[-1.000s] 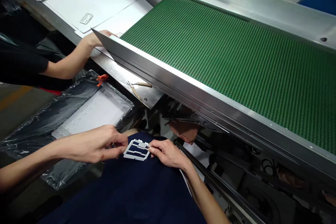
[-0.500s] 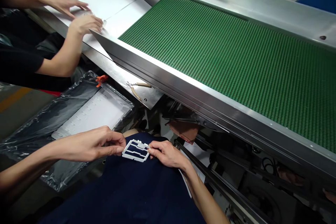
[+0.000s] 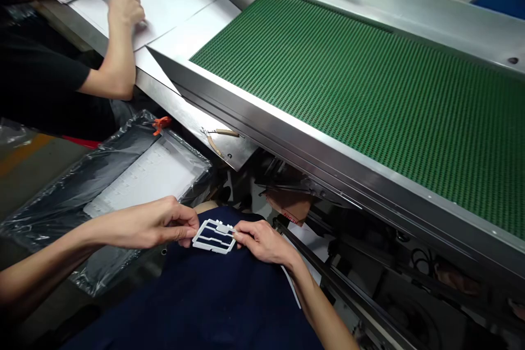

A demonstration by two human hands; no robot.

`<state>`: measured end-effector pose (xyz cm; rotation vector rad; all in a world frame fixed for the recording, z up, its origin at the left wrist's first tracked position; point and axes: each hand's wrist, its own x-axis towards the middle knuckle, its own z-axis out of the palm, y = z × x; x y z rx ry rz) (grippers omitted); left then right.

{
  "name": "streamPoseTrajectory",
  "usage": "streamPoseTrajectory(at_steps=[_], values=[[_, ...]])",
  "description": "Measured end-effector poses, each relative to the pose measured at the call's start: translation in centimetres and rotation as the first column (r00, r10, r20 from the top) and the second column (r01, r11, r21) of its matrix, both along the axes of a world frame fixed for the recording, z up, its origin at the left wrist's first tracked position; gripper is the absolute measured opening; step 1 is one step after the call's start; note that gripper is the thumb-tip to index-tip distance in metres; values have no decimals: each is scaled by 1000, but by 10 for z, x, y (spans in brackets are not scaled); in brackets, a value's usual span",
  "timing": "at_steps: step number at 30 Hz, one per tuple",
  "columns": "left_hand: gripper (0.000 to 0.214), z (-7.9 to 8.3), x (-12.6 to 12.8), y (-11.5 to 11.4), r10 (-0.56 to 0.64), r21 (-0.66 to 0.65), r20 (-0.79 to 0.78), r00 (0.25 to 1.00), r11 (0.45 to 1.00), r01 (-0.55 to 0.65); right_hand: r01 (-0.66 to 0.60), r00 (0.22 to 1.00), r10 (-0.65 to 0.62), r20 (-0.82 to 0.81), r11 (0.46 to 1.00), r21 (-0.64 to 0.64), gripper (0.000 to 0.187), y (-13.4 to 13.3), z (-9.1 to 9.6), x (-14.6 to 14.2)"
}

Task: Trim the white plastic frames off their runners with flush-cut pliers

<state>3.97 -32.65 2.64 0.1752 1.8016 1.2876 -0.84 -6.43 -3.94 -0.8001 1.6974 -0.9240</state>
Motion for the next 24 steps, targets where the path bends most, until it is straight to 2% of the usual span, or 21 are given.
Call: streamPoseTrajectory(at_steps=[5,12,18,24], values=[[18,0,1,3,-39,-12,-58,998,999,38,-1,999,1,-35,1000,-10,26,1,2,1],[13,-4,3,10,-37,-91,-254,967,996,15,5,1000,-5,-28,1000,-5,25,2,2,4],[12,-7,3,7,53,-66,-184,981,996,-67,-3,1000,3,-2,1000,1,28,0,-1,4],[14,-15,1,5,229,8,-20,973,974,-228,-13,1000,13,16,1000,4,31,0,-4,3]])
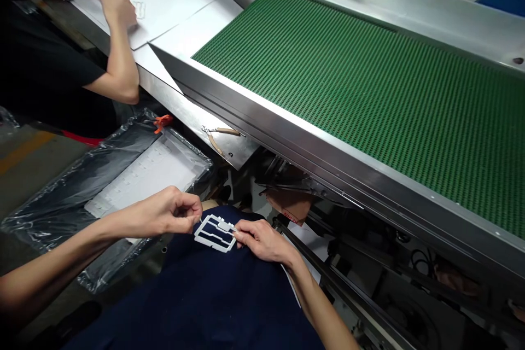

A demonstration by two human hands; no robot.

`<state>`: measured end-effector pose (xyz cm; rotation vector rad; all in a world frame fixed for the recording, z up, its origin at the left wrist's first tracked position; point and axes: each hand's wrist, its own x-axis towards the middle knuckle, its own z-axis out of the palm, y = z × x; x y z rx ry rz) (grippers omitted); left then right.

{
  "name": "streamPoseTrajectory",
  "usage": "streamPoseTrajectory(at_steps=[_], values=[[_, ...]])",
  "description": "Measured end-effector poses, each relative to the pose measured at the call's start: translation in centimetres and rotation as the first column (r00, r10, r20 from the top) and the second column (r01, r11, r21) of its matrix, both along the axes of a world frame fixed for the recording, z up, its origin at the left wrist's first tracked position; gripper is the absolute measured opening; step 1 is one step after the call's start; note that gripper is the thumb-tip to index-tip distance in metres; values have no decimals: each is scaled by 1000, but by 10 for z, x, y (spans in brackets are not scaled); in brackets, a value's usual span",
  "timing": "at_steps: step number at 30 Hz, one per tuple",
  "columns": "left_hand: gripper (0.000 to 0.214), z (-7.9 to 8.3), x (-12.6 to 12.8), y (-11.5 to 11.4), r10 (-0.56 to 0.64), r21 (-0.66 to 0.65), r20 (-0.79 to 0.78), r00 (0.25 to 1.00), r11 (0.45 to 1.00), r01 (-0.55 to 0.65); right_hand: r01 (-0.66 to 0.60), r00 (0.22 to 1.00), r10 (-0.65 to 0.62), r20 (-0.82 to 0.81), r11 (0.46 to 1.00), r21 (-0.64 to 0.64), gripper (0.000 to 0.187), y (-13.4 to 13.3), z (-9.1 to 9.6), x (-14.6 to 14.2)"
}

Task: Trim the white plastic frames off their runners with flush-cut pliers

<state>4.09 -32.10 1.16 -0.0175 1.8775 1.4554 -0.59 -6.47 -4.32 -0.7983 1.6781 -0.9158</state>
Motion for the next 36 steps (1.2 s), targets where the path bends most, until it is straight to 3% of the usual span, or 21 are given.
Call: streamPoseTrajectory(at_steps=[9,13,19,23,26,28,30,32,36], values=[[26,-7,16,-2,171,221,124,977,956,-196,57,996,-56,64,998,-10,33,0,-3,1],[22,-11,21,2,202,172,63,977,963,-210,39,997,-39,63,999,9,34,-2,-3,-2],[20,-13,18,5,250,121,-207,946,966,-229,-14,994,18,111,999,-34,35,-11,-7,-9],[18,-17,20,5,267,216,-130,955,948,-235,-116,978,123,171,992,-50,35,-15,-12,-16],[20,-20,23,4,278,203,-100,955,946,-254,-190,954,198,226,980,-54,33,-21,-13,-27],[20,-20,25,2,274,168,-120,954,953,-252,-168,978,167,126,986,-7,31,-32,-13,-40],[19,-18,27,0,258,139,-141,956,961,-239,-57,994,64,-93,995,76,30,-54,-17,-58],[18,-16,27,-3,242,120,-141,960,967,-225,82,951,-38,-306,988,133,35,-85,-27,-78],[19,-16,30,-8,215,74,-135,967,976,-206,233,814,-78,-575,952,201,78,-152,-60,-110]])
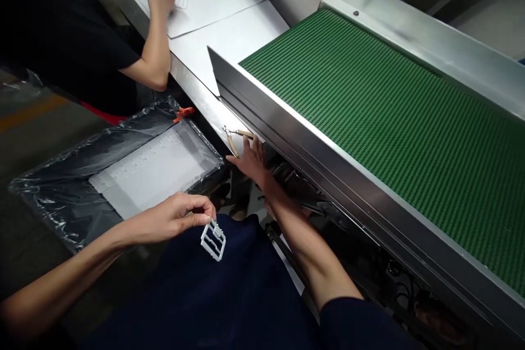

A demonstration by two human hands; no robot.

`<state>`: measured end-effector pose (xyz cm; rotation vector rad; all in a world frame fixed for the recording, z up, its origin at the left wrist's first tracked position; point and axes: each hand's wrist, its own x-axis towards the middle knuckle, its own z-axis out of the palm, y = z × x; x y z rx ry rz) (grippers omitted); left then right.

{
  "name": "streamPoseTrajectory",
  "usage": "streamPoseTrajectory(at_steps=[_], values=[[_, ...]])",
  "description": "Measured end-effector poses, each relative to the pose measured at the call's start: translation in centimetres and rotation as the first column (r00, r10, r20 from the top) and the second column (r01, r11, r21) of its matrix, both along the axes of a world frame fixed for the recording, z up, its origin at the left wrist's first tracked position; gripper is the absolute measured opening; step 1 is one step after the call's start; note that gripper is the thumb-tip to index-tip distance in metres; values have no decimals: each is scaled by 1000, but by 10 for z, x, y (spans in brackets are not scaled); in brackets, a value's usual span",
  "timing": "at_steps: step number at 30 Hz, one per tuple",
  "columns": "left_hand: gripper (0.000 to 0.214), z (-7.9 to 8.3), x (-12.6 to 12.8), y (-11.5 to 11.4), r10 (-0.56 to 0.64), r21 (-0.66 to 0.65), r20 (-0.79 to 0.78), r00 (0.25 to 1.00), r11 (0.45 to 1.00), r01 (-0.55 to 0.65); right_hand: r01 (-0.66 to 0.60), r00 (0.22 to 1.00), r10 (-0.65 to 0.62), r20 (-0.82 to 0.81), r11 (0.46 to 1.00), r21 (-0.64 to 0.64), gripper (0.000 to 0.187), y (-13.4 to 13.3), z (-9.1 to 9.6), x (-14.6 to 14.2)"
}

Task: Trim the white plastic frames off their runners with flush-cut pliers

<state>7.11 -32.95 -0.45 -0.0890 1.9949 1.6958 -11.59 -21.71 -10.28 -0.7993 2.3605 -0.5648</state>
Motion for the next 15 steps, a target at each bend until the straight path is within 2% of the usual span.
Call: streamPoseTrajectory(at_steps=[2,4,5,10,13,15], values=[[19,-1,2,-2,-16,-22,6,1000,1000,16,-23,987,48,-151,986,165,92,-24,-15,-8],[18,-1,4,-4,-20,-37,18,1000,999,21,-30,968,97,-231,959,280,92,-37,-26,-11],[18,-2,5,-4,-20,-40,24,1000,999,21,-23,964,100,-245,955,297,90,-41,-30,-12],[17,-1,3,-4,-41,-42,9,999,998,41,36,970,32,-243,962,271,87,-42,-29,-14],[18,-2,-1,-2,-67,-58,12,998,996,68,61,986,-20,-164,967,246,65,-31,-19,-17],[17,-2,-5,-1,-84,-69,12,996,994,84,58,996,-43,-75,974,220,49,-14,-8,-15]])
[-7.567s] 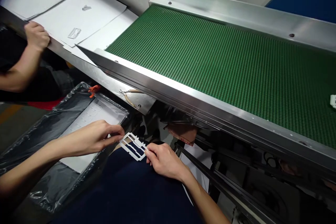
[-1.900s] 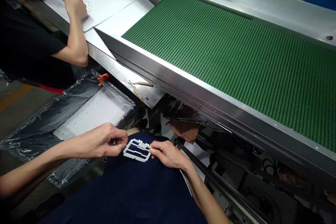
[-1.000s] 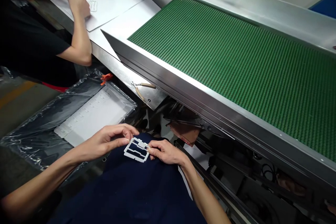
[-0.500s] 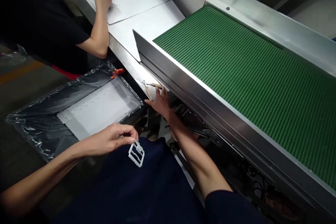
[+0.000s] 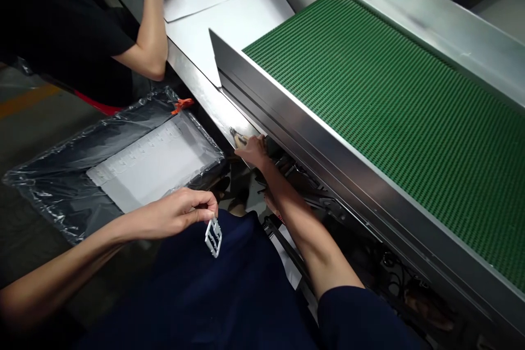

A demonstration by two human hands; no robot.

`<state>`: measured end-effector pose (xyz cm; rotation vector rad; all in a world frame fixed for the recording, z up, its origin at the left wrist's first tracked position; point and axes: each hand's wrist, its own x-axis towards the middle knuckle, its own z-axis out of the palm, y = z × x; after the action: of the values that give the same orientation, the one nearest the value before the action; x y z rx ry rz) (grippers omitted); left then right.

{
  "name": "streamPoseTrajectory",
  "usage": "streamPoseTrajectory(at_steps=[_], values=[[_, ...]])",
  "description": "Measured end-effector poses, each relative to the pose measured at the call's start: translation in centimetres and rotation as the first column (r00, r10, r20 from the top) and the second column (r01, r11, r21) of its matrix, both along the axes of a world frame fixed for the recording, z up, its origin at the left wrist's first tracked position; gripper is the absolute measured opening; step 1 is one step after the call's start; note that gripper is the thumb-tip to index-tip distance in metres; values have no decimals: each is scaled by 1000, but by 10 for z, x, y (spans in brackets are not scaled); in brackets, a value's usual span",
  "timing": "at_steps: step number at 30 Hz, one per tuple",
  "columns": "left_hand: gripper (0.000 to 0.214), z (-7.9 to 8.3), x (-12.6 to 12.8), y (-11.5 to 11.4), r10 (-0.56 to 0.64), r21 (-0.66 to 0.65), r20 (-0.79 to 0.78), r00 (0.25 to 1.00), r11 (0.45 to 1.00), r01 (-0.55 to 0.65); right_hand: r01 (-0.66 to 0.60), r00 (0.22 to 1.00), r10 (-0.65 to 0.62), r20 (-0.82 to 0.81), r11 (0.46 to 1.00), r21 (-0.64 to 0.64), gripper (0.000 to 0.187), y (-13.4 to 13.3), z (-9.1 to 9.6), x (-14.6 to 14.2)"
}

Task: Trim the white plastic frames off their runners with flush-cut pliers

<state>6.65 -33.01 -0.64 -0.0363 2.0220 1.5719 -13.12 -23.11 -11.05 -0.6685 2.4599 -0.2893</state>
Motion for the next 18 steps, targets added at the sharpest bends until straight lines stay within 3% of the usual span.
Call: streamPoseTrajectory(at_steps=[5,10,14,18], values=[[15,2,-8,4,-34,-13,-29,999,999,34,20,978,4,207,993,-113,24,81,44,27],[15,5,-16,11,-74,-17,-37,997,997,73,37,952,21,306,983,-181,25,153,104,60],[15,9,-25,19,-125,-41,-56,991,992,123,-138,930,189,314,974,-177,29,167,146,73],[14,13,-32,26,-182,-64,-60,981,982,179,-250,937,267,224,963,-103,34,166,166,78]])
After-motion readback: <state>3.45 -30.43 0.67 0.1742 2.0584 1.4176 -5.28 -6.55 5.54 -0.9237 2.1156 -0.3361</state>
